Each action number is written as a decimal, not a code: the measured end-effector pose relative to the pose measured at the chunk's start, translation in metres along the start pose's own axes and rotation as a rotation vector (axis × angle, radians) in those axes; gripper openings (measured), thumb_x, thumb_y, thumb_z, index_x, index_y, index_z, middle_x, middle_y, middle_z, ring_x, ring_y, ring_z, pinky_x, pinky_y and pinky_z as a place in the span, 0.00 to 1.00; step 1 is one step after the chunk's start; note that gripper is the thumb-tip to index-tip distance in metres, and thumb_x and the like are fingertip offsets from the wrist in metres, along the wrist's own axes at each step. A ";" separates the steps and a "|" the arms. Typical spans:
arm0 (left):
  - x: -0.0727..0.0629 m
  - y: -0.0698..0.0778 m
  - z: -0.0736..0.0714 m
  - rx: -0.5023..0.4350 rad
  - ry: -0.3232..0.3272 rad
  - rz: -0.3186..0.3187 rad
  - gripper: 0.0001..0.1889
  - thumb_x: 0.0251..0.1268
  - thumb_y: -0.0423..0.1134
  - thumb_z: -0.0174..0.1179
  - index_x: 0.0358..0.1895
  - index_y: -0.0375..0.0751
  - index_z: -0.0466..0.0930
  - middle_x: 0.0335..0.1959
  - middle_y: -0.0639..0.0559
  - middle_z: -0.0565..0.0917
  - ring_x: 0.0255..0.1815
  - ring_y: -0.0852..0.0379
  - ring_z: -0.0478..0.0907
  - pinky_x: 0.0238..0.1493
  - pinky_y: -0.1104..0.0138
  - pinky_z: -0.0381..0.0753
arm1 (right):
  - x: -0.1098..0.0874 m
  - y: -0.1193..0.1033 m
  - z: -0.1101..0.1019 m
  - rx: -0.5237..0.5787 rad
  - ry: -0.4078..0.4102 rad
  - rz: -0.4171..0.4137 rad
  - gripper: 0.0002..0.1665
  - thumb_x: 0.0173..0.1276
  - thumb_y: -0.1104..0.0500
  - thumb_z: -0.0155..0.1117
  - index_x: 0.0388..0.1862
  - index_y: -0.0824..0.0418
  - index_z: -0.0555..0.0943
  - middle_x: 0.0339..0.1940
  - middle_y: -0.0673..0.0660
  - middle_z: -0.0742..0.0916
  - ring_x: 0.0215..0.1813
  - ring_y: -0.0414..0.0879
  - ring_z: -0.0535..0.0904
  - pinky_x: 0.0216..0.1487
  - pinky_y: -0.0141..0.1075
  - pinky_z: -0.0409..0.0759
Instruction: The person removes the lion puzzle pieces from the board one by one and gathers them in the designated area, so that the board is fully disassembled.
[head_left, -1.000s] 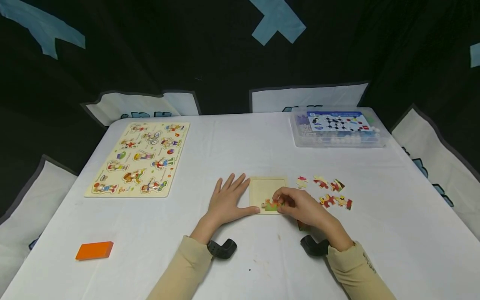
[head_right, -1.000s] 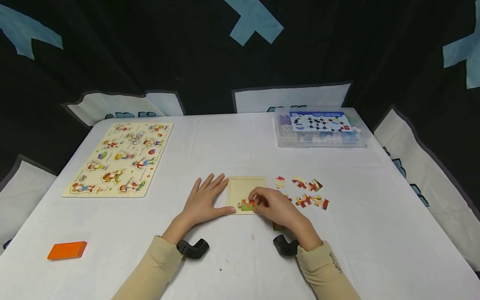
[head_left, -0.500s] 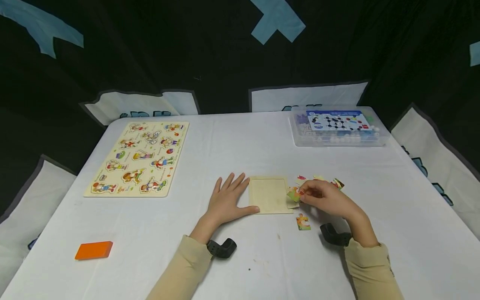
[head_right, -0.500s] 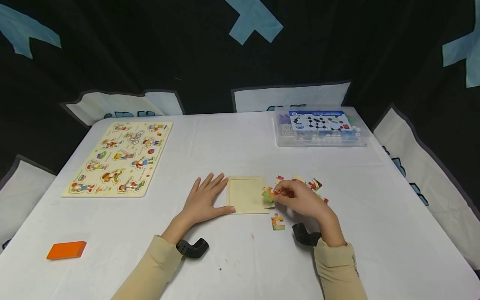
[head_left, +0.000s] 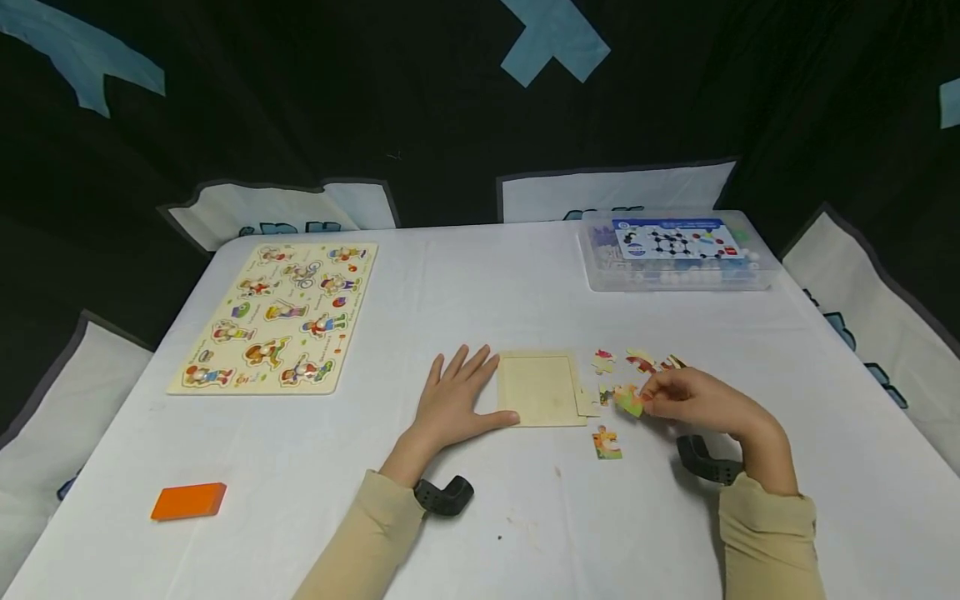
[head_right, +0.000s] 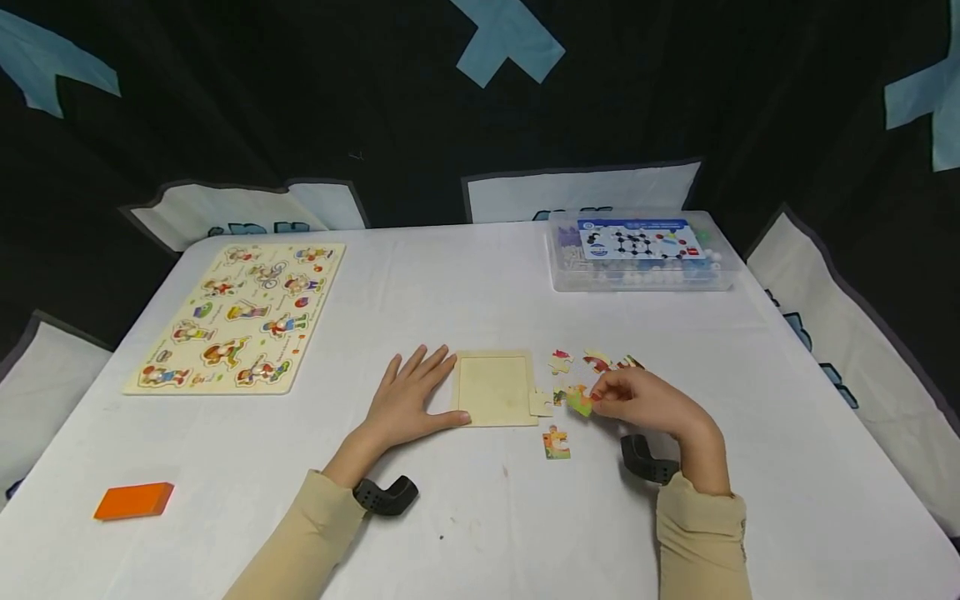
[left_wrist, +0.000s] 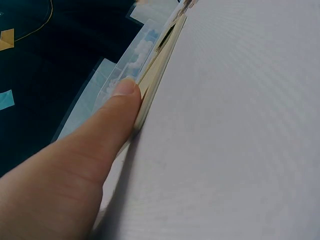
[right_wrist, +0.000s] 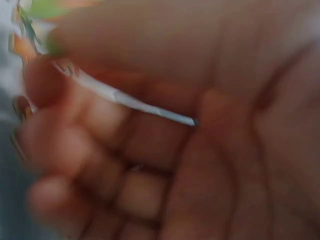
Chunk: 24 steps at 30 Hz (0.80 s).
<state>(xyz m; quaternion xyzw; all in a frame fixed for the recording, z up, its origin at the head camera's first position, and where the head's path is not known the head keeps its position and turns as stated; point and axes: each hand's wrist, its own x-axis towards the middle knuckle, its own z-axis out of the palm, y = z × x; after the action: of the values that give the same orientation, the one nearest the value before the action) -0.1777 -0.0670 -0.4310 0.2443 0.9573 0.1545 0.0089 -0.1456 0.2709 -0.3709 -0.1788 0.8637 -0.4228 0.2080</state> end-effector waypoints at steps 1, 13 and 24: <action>0.000 0.000 0.000 0.002 -0.001 0.000 0.49 0.46 0.73 0.50 0.70 0.48 0.55 0.70 0.53 0.53 0.71 0.49 0.41 0.66 0.50 0.33 | -0.002 0.002 -0.002 0.021 -0.040 0.010 0.07 0.64 0.63 0.58 0.34 0.68 0.77 0.22 0.52 0.75 0.25 0.39 0.67 0.27 0.31 0.68; 0.002 -0.001 -0.002 0.014 0.002 0.003 0.49 0.45 0.73 0.51 0.70 0.49 0.55 0.71 0.54 0.52 0.71 0.49 0.41 0.66 0.50 0.33 | -0.002 0.000 0.001 0.001 -0.135 0.144 0.11 0.56 0.60 0.65 0.34 0.67 0.77 0.18 0.53 0.80 0.22 0.43 0.73 0.27 0.34 0.69; -0.001 -0.001 0.000 -0.021 0.037 0.027 0.49 0.46 0.76 0.46 0.69 0.47 0.57 0.70 0.52 0.54 0.71 0.49 0.41 0.66 0.52 0.32 | 0.034 -0.015 0.034 -0.098 0.157 -0.075 0.15 0.63 0.58 0.61 0.46 0.65 0.76 0.27 0.55 0.78 0.21 0.46 0.71 0.22 0.35 0.72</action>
<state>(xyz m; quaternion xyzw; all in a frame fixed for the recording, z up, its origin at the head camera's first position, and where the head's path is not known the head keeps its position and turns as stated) -0.1775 -0.0683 -0.4314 0.2544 0.9521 0.1693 -0.0083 -0.1546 0.2232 -0.3845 -0.1871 0.8898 -0.4003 0.1145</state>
